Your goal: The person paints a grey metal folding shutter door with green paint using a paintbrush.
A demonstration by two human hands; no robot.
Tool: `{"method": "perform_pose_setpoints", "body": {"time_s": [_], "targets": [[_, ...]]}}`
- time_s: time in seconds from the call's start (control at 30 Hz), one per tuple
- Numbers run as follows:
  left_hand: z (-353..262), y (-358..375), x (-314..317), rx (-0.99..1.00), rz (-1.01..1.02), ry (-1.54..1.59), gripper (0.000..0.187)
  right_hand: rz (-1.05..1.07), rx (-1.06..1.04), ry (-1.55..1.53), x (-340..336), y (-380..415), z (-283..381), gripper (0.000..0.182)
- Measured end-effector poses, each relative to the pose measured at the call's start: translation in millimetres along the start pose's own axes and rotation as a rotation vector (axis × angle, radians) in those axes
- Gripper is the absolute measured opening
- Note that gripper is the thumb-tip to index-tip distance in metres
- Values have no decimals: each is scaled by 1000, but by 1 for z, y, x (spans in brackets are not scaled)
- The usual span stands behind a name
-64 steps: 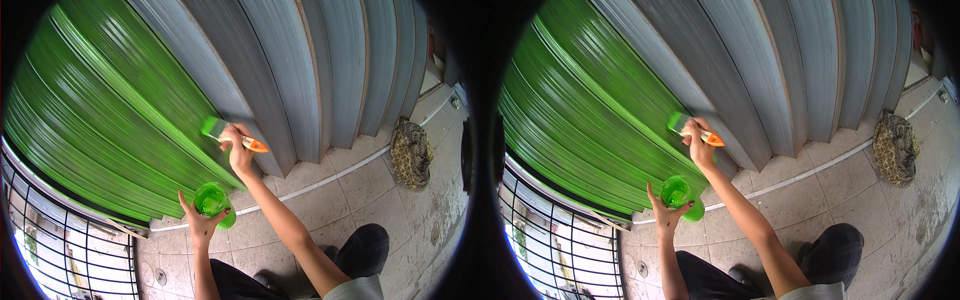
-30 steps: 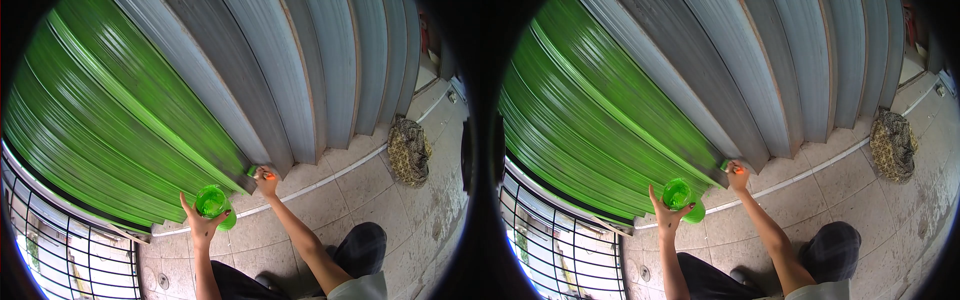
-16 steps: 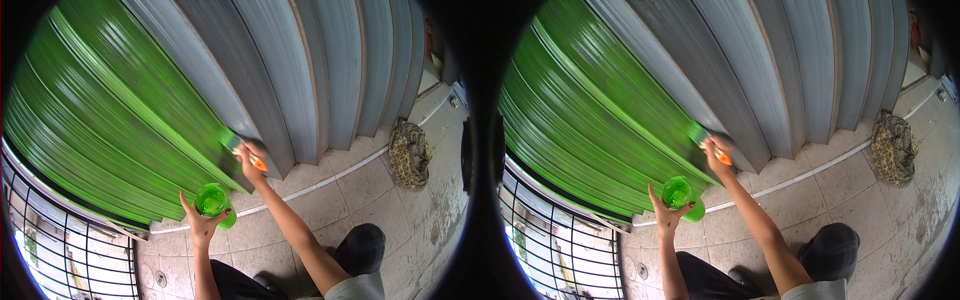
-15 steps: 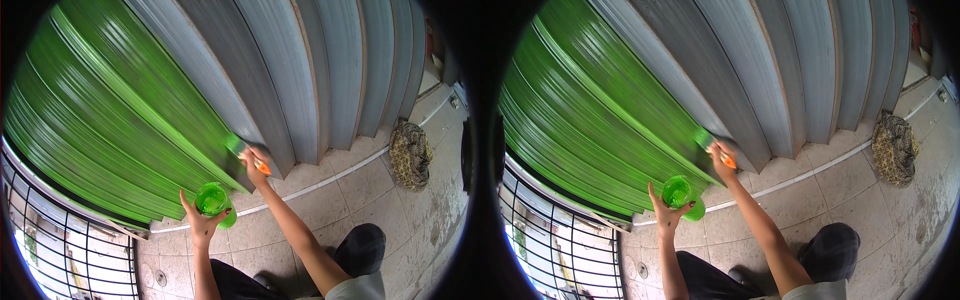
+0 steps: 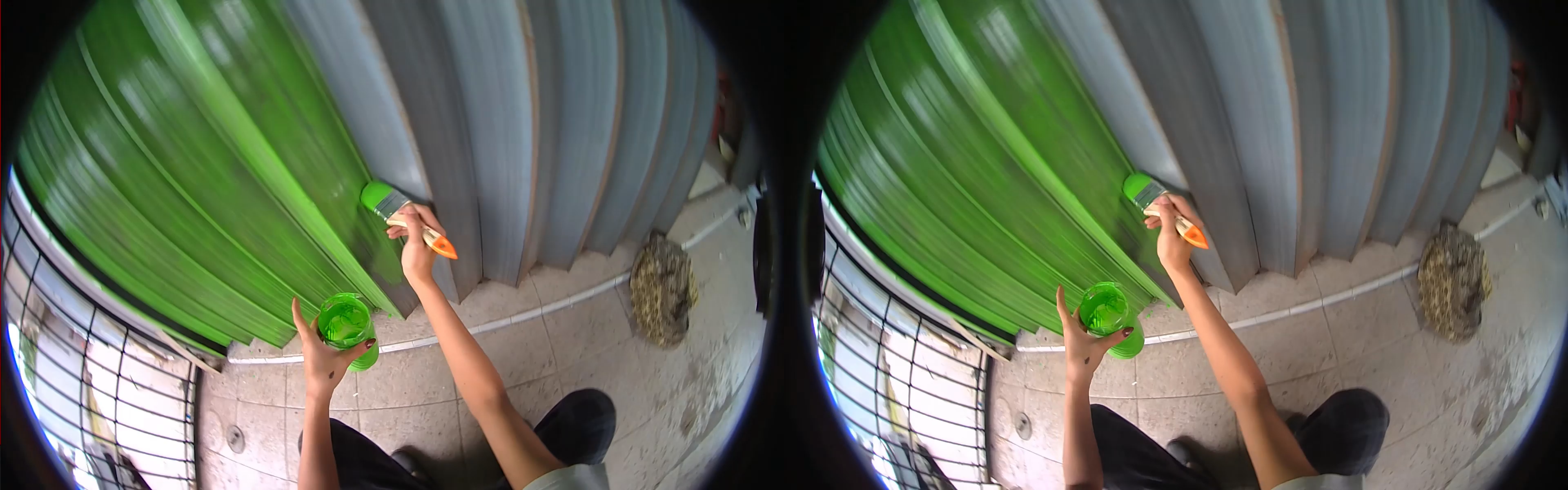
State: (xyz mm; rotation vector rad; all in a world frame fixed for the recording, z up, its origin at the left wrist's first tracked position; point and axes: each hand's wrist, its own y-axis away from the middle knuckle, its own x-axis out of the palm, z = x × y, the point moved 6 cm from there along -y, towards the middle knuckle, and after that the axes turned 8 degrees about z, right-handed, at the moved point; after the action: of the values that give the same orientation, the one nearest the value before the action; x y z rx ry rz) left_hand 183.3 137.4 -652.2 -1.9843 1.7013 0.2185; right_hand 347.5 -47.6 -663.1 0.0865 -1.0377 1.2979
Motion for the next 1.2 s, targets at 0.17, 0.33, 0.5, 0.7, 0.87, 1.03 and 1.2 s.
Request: {"method": "perform_pose_setpoints", "body": {"time_s": [0.17,0.33,0.5,0.7,0.87,1.03,1.2], "targets": [[-13,2,0,22,-32,-55,129,55,-22,159,-37,38,-51,23],[-16,1,-3,40,-28,-122,130,-63,228,266,-107,97,-100,20],[-9,-2,-2,63,-21,-150,130,-99,315,269,-53,72,-63,18],[-13,0,-4,28,-33,-140,130,76,-59,23,55,10,24,20],[-14,-1,-4,57,-42,-128,129,126,-22,261,-13,65,-38,22],[-13,1,-5,56,-43,-149,129,46,188,394,-86,115,-92,19],[-12,-1,-4,46,-43,-134,129,-32,236,284,-18,68,-45,18]]}}
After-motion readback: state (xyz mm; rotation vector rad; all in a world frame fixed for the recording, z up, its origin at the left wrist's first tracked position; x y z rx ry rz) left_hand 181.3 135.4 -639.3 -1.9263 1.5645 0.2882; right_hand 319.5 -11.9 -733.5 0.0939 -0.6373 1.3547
